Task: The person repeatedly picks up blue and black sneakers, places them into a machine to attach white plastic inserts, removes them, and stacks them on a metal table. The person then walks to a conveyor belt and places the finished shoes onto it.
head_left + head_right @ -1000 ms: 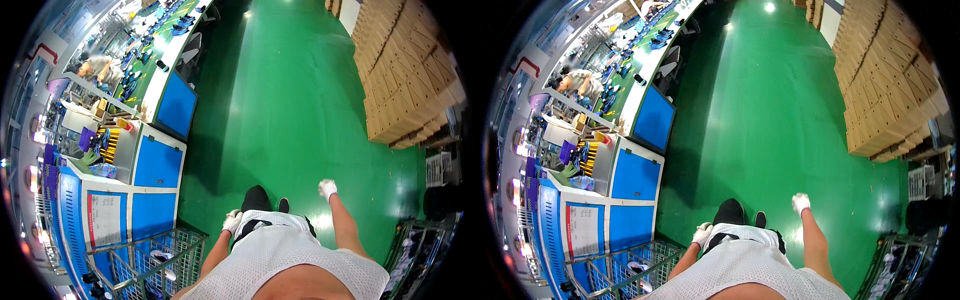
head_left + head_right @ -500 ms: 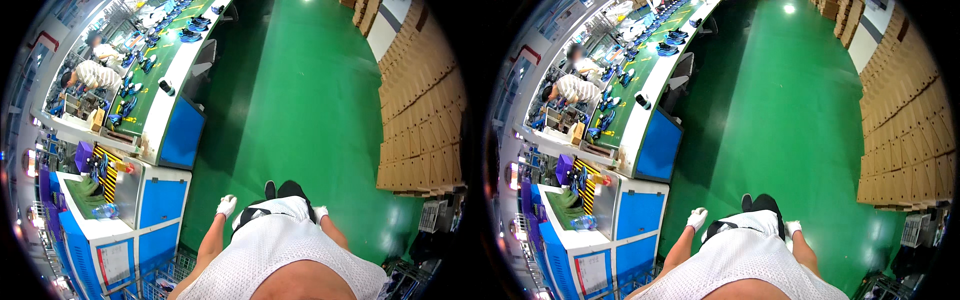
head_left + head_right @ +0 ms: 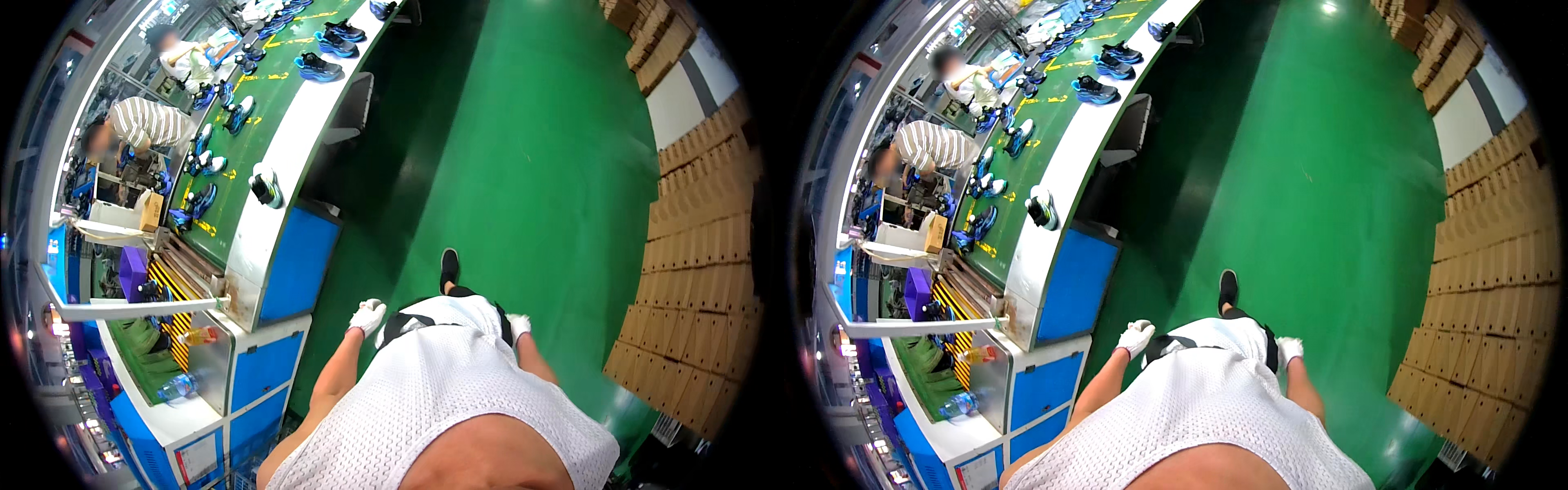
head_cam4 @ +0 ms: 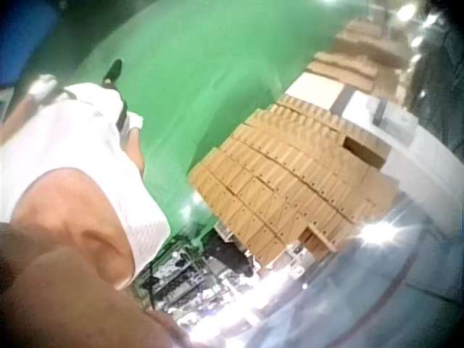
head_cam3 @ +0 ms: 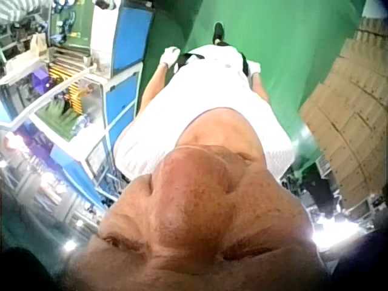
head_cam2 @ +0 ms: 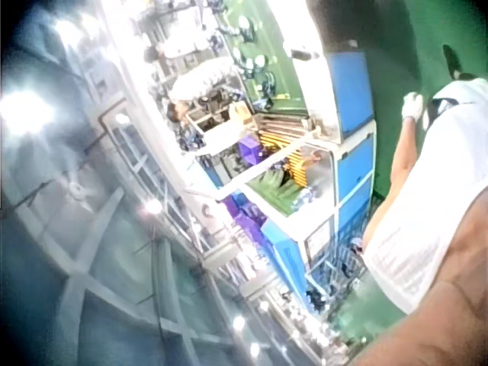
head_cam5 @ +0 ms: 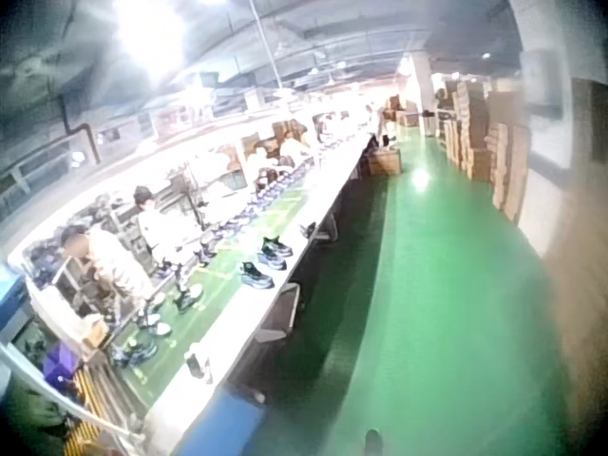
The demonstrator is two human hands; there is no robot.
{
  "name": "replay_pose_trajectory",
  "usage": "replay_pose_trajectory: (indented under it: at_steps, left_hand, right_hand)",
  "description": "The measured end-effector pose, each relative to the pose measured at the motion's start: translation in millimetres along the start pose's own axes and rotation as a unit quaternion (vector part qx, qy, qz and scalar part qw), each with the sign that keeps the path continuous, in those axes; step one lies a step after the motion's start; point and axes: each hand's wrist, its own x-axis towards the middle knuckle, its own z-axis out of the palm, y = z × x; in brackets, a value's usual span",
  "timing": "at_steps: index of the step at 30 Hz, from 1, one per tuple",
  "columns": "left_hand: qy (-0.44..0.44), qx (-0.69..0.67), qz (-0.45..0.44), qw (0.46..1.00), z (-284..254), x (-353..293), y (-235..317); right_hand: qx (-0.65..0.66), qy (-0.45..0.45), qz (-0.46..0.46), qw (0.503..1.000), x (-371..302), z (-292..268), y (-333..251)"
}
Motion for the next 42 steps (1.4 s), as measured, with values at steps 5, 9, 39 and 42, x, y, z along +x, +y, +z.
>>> replay_pose_trajectory:
  at_steps: [5, 9, 39, 42]
  left_hand:
    - [0.044, -0.046, -0.03, 0.998, -50.1, 71.6, 55.7]
    - [0.06, -0.106, -0.079, 0.989, -54.0, 132.2, 77.6]
    - [0.232, -0.186, 0.121, 0.947, -468.2, 648.6, 603.4]
    - [0.247, -0.193, 0.099, 0.944, -517.2, 682.6, 667.0]
  right_hand:
    - [0.473, -0.14, 0.032, 0.869, 132.7, -116.6, -113.1]
    - [0.472, -0.079, -0.045, 0.877, 135.4, -232.1, -289.2]
    - [0.447, -0.164, 0.039, 0.879, 542.9, -485.2, -698.7]
    - [0.447, -0.137, -0.012, 0.884, 589.8, -531.7, -729.3]
